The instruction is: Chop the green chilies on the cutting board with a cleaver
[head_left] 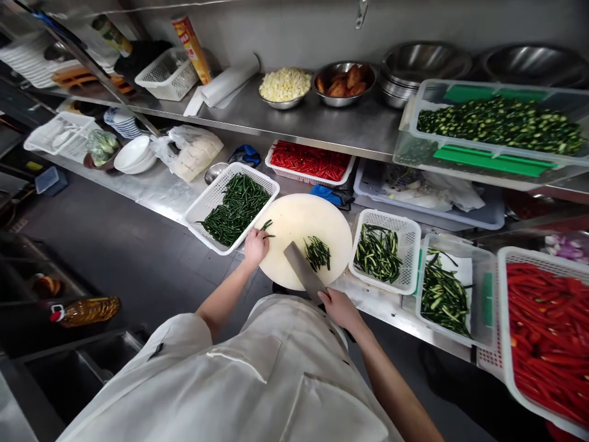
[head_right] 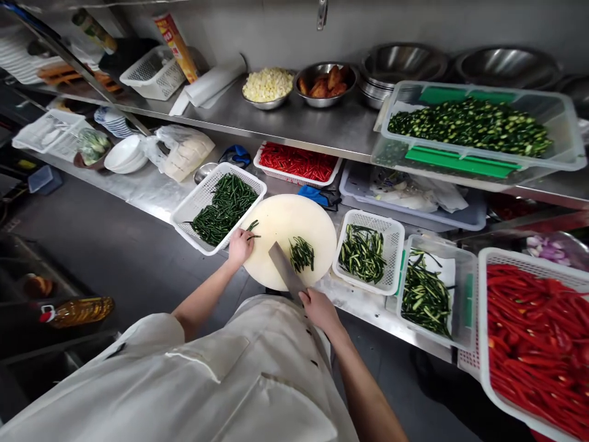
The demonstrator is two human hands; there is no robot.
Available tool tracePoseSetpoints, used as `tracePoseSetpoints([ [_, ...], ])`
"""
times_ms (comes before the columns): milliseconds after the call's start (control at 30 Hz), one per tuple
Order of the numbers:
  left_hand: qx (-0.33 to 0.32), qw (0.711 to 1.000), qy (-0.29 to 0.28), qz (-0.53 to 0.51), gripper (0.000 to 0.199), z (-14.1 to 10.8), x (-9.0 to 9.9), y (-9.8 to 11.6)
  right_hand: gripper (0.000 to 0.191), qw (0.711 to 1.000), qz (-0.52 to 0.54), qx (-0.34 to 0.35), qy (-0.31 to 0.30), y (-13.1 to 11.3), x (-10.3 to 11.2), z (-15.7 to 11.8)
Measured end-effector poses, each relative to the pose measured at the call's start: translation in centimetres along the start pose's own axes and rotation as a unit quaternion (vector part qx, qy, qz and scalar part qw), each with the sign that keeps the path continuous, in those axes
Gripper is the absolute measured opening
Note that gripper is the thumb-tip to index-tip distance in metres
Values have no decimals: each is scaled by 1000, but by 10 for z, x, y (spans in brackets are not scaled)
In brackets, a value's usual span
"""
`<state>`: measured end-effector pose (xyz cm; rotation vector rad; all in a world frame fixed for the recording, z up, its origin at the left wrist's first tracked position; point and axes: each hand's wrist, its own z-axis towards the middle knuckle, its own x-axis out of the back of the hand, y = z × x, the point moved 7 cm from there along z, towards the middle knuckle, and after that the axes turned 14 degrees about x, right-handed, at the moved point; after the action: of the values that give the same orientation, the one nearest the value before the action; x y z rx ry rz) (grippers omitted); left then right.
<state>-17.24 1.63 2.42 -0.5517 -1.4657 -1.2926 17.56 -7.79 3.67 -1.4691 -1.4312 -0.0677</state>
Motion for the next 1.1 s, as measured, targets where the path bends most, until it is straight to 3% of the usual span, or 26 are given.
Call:
tracePoseSetpoints([
  [133, -126, 982, -112, -81, 22, -42, -20, 35, 40, 997, -55, -51, 24, -3, 21, 0],
  [267, -273, 928, -220, -122, 25, -97, -45, 82, 39, 996, -70, -46, 13, -17, 32, 1],
  [400, -285, 919, -233, -144, 26, -115, -56, 96, 39, 997, -66, -30, -14, -17, 31, -1],
  [533, -286, 919, -231, -145, 29, -117, -57, 97, 39, 998, -51, -33, 1, -24, 32, 37],
  [667, -336, 902, -237, -130, 27, -107, -50, 97, 46, 997, -43, -11, 64, -47, 43, 86],
  [733, -322, 919, -197, -116, 25, -82, -40, 89, 47, 996, -33, -4, 87, -51, 44, 88],
  [833, -168, 981, -59, -74, 21, -23, -17, 57, 44, 996, 0, 6, 92, -39, 28, 62],
  [900, -58, 998, 9, -27, 24, 7, -5, 31, 41, 998, 20, 22, 55, -26, 11, 37],
  [967, -15, 1000, 20, 10, 28, 20, -2, 13, 39, 999, 18, 25, 15, -11, -1, 17],
  [1100, -48, 998, -31, -27, 28, 11, -8, 5, 39, 1000, -4, 3, 11, 8, 4, 3],
])
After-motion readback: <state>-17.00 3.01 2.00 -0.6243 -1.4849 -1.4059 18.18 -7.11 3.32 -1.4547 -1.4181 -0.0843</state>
